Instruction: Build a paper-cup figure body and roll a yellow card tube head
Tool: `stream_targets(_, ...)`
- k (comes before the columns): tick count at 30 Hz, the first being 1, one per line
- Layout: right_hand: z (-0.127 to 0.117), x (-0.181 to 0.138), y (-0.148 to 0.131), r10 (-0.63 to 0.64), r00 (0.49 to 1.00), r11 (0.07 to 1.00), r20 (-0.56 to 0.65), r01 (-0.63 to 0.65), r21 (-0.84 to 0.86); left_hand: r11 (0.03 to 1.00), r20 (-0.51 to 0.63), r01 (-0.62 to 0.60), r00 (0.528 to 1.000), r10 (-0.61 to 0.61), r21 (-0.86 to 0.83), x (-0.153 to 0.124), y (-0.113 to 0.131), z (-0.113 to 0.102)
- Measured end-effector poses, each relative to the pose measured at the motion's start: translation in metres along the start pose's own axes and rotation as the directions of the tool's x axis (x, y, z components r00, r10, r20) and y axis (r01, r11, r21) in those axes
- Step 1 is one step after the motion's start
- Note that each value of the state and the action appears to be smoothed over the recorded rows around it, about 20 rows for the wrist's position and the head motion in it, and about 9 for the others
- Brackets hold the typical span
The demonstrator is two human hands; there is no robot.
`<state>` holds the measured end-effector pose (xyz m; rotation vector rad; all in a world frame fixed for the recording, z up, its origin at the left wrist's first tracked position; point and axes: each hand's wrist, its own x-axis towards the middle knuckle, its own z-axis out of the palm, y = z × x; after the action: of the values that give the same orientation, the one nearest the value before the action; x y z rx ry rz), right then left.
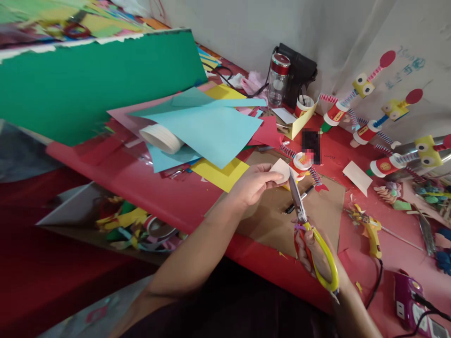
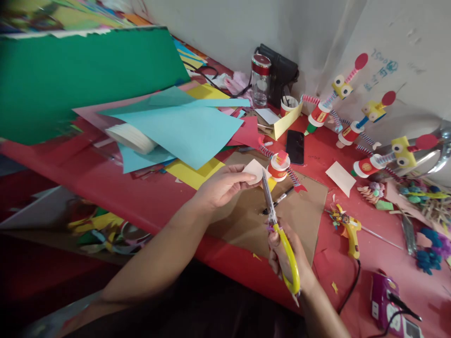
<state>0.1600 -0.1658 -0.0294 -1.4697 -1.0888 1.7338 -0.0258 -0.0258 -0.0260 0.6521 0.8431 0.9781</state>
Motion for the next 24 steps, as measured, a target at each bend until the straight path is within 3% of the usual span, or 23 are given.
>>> stream_targets(11,0.008,0.000,0.000,0.004,0.999,1.000,-0.052,-0.003,0.028,0.987,-0.080,-0.079,0.993,0.091,0.139,0.003,-0.001,-0.001)
stream_targets(16,0.009,0.000,-0.004,-0.008,0.998,1.000,-0.054,0.008,0.011,0.981,0.010,-0.096,0.995,0.095,0.167,-0.001,-0.001,0.005)
stream_targets(24,-0.001,0.003,0.007,-0.052,0.998,0.996,-0.022,0.050,-0.071,0.970,0.006,-0.126,0.992,0.128,0.206,-0.001,-0.005,0.001)
